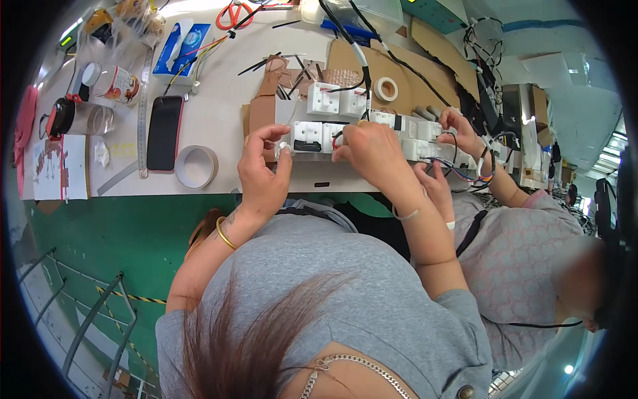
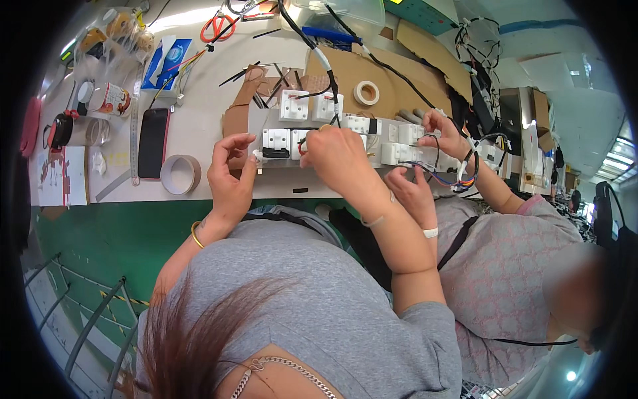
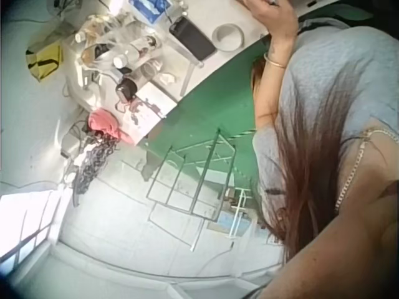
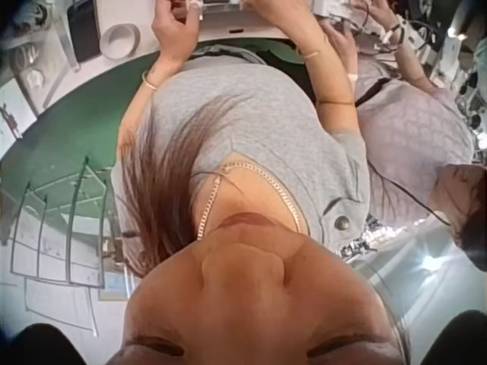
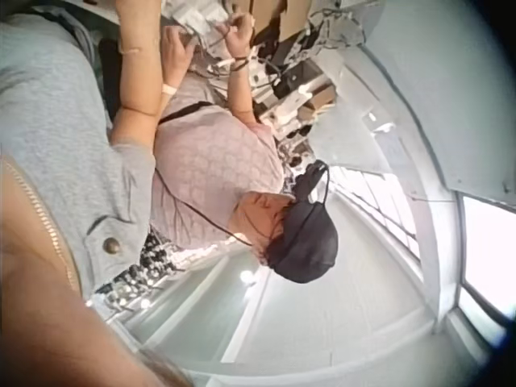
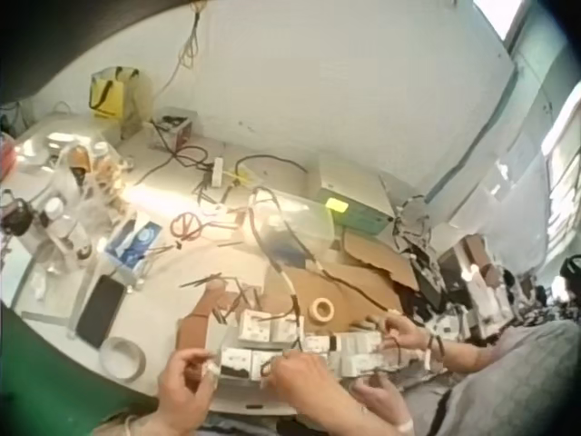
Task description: Assembling and wiring electrical components on a mounting rail at a production station.
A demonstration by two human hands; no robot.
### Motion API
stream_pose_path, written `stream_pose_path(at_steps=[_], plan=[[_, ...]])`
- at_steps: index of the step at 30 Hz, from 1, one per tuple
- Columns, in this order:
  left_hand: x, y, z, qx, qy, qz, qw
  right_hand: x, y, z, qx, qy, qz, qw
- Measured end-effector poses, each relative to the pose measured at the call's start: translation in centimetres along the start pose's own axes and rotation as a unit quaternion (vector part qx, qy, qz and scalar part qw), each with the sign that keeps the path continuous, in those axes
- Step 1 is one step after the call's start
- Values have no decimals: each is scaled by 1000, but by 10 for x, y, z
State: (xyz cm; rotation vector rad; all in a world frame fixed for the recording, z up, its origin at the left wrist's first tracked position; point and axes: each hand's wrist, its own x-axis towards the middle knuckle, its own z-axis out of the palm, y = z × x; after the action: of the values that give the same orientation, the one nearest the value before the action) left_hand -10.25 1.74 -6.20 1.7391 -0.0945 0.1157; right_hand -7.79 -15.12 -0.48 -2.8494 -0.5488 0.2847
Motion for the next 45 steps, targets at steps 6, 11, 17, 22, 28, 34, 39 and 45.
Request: stream_pose_path(at_steps=[6,11,17,22,28,34,39,45], plan=[[22,10,26,157,-121,83,977,8,13,-2,-1,4,77,997],[44,10,42,264,-209,9,941,-26,31,9,158,85,90,980],[54,18,43,271,-236,-34,933,-48,15,19,142,216,159,953],[54,21,48,321,-241,-30,916,-31,17,27,172,316,162,919],[35,6,27,221,-153,51,962,-69,37,21,166,262,302,901],[11,18,17,116,-76,68,988,-63,23,53,485,142,259,823],[11,30,25,18,-263,-80,961,-81,20,49,895,-44,138,423],[10,43,60,-185,-513,-255,798,-116,31,53,835,-18,-13,550]])
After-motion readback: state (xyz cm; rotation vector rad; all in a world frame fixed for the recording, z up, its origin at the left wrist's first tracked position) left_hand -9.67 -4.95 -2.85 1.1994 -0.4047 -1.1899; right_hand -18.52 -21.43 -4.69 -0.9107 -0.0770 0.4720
